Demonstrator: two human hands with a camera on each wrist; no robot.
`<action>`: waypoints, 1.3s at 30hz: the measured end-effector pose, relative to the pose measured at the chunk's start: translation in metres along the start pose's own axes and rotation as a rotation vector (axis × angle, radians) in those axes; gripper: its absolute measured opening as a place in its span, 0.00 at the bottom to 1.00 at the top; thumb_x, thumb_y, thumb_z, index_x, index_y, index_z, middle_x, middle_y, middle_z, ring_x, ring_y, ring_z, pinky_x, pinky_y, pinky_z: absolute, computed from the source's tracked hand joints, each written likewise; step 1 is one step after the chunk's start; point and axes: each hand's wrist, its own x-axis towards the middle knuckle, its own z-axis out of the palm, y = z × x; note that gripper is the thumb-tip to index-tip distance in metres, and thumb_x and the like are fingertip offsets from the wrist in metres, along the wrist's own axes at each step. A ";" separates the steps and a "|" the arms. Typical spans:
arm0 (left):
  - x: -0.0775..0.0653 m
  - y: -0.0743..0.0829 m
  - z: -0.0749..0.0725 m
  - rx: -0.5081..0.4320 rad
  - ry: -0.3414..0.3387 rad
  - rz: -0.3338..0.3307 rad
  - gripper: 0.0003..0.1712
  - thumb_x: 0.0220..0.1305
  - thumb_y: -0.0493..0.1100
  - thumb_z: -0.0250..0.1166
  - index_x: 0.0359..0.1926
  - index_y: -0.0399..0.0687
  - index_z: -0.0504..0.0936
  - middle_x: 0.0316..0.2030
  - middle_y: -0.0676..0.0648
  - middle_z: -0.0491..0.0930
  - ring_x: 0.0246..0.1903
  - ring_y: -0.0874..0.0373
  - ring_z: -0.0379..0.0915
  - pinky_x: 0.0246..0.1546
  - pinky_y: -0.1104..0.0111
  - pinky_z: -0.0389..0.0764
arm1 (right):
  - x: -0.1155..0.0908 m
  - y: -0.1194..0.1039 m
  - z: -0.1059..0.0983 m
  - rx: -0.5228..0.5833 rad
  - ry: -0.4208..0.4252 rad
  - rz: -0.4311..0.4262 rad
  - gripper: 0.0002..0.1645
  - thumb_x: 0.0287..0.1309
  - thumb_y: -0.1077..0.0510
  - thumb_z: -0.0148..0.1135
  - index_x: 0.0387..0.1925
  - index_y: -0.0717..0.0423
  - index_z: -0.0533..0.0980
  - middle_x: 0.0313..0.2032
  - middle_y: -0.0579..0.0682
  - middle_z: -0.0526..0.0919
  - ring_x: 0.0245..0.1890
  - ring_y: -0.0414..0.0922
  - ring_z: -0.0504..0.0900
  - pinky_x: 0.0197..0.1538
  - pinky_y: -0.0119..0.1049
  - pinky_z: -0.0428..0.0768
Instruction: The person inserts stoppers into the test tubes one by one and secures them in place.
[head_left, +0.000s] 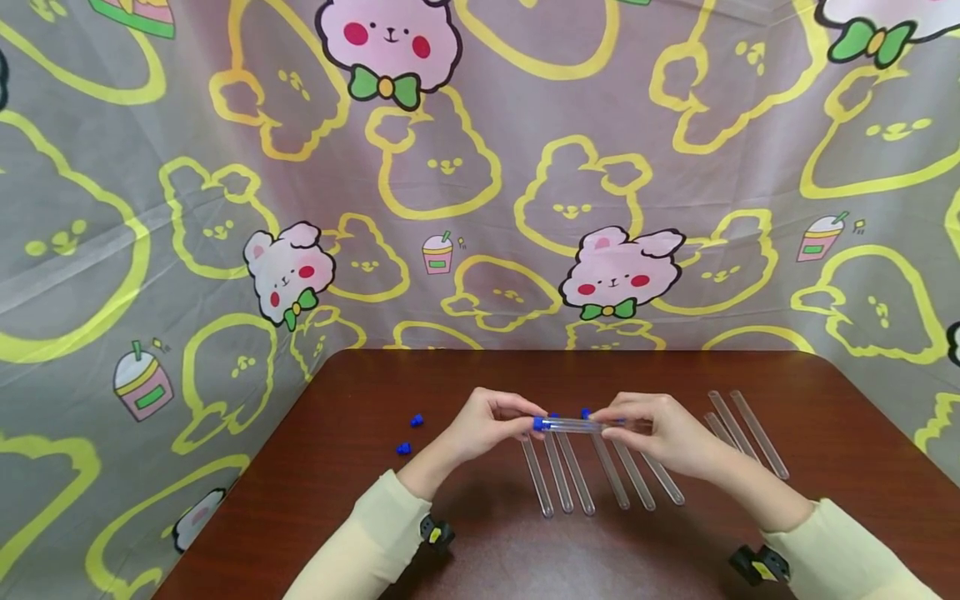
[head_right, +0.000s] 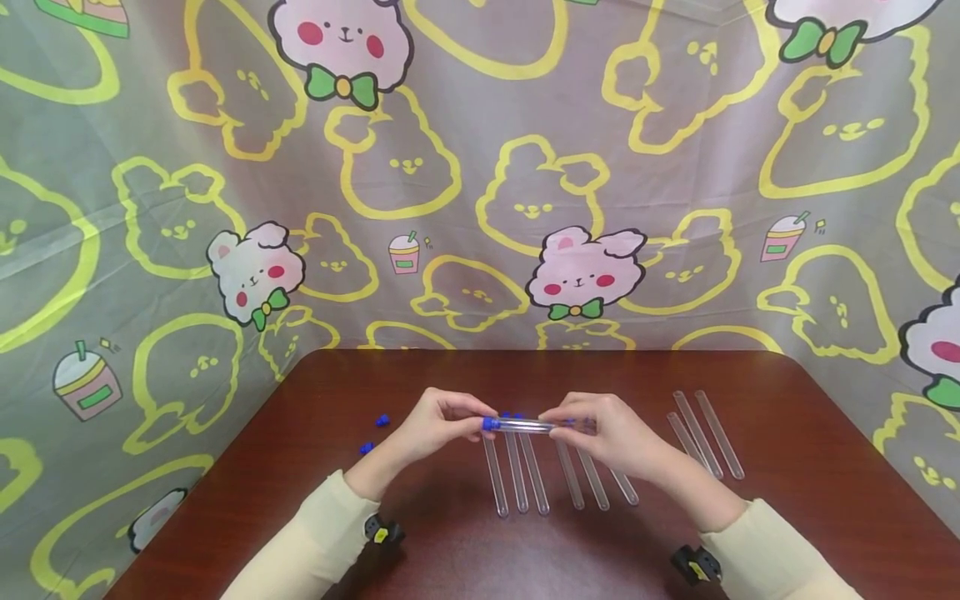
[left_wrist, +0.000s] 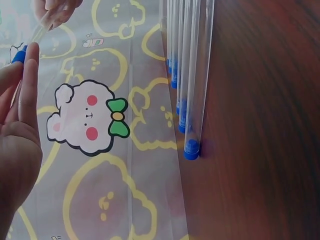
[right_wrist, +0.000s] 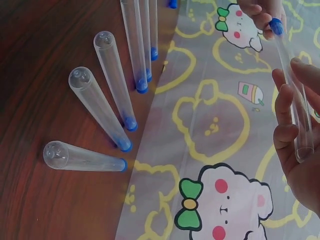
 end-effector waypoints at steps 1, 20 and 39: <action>0.000 -0.001 0.000 -0.001 0.001 -0.004 0.11 0.61 0.24 0.62 0.45 0.21 0.80 0.36 0.30 0.83 0.36 0.29 0.79 0.36 0.45 0.79 | 0.000 0.000 0.000 -0.001 -0.003 -0.003 0.14 0.56 0.65 0.69 0.44 0.51 0.85 0.31 0.35 0.80 0.23 0.34 0.73 0.20 0.29 0.71; 0.004 -0.006 0.006 0.010 0.130 -0.006 0.10 0.60 0.26 0.65 0.42 0.22 0.82 0.32 0.33 0.84 0.30 0.48 0.85 0.35 0.51 0.82 | 0.004 -0.005 -0.001 0.086 0.010 0.006 0.13 0.54 0.69 0.68 0.43 0.59 0.85 0.29 0.41 0.79 0.20 0.36 0.69 0.17 0.29 0.68; 0.001 0.024 0.006 0.009 0.028 -0.036 0.09 0.61 0.23 0.61 0.43 0.20 0.81 0.35 0.29 0.83 0.33 0.42 0.84 0.39 0.48 0.80 | 0.002 0.000 0.002 -0.078 -0.040 0.084 0.10 0.50 0.59 0.75 0.36 0.44 0.85 0.28 0.32 0.79 0.22 0.35 0.71 0.22 0.30 0.72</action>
